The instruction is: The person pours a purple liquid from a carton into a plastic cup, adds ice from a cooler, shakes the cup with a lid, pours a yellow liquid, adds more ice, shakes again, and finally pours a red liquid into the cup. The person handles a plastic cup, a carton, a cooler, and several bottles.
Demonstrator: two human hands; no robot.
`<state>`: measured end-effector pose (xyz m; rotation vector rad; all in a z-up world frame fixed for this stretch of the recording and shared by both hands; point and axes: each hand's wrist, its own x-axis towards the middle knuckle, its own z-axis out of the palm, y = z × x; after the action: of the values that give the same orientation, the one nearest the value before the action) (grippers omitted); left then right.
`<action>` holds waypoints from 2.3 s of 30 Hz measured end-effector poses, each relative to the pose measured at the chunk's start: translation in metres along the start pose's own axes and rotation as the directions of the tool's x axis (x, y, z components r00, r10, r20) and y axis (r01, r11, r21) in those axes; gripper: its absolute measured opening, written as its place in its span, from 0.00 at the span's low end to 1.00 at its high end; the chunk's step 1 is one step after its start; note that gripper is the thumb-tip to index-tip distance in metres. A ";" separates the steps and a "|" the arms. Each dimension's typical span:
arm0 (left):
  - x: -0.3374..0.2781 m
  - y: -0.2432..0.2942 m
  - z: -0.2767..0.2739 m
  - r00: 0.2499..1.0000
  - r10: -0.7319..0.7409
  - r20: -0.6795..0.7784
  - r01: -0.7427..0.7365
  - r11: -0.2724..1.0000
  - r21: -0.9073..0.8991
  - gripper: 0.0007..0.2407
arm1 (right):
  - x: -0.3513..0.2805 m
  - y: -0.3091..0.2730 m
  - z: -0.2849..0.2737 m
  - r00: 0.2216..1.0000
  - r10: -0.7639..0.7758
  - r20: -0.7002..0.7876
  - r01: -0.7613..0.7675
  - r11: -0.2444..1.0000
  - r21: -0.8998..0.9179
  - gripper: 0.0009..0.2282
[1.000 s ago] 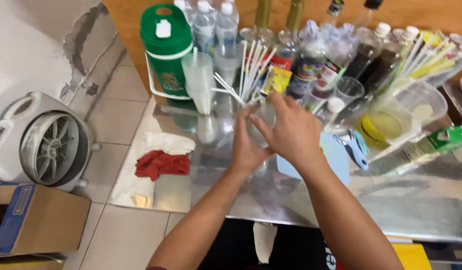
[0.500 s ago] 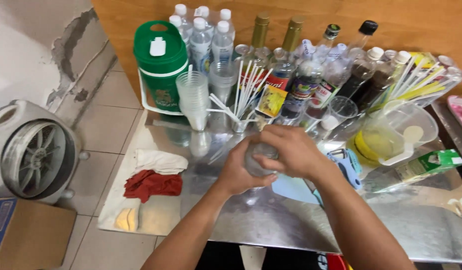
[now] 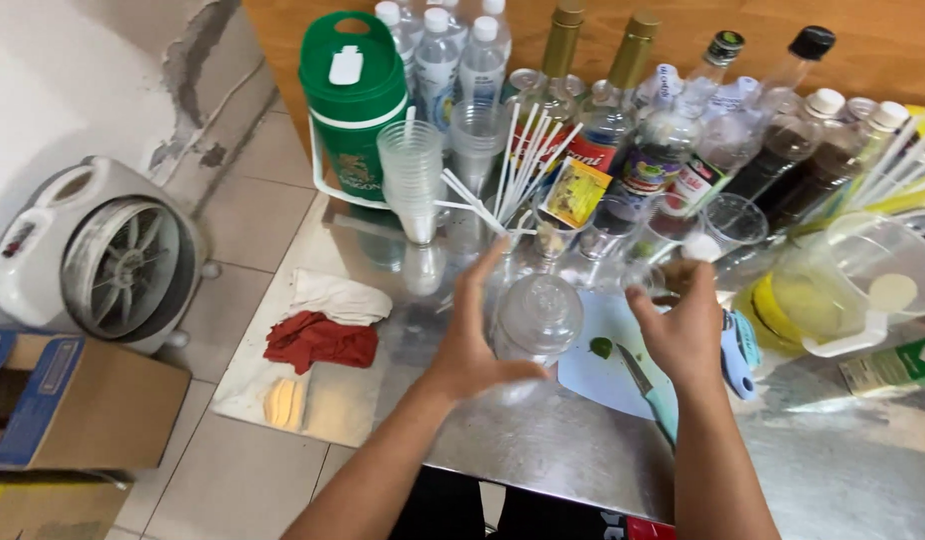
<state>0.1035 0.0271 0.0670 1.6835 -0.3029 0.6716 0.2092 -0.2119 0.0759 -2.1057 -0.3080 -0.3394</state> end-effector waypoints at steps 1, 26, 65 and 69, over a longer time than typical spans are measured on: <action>0.000 0.000 -0.005 1.000 0.008 -0.028 -0.009 0.999 -0.031 0.51 | 0.001 0.006 0.001 0.993 0.097 0.061 -0.086 0.984 -0.157 0.22; 0.160 -0.050 -0.135 0.977 -0.174 -0.120 0.211 0.786 0.581 0.33 | -0.018 0.040 0.010 0.971 -0.226 -0.073 0.211 0.962 -0.172 0.11; -0.081 0.001 -0.002 0.818 -0.573 -0.048 0.575 0.815 0.075 0.47 | -0.074 -0.039 -0.017 0.963 -0.265 0.052 0.262 0.964 0.050 0.42; -0.075 0.014 -0.004 0.813 -0.582 -0.009 0.578 0.806 0.128 0.47 | -0.073 -0.026 -0.006 0.987 -0.135 0.085 0.117 0.975 0.191 0.48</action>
<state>0.0348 0.0157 0.0349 1.7819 0.2458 0.2024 0.1317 -0.2099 0.0731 -1.9266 -0.5132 -0.2715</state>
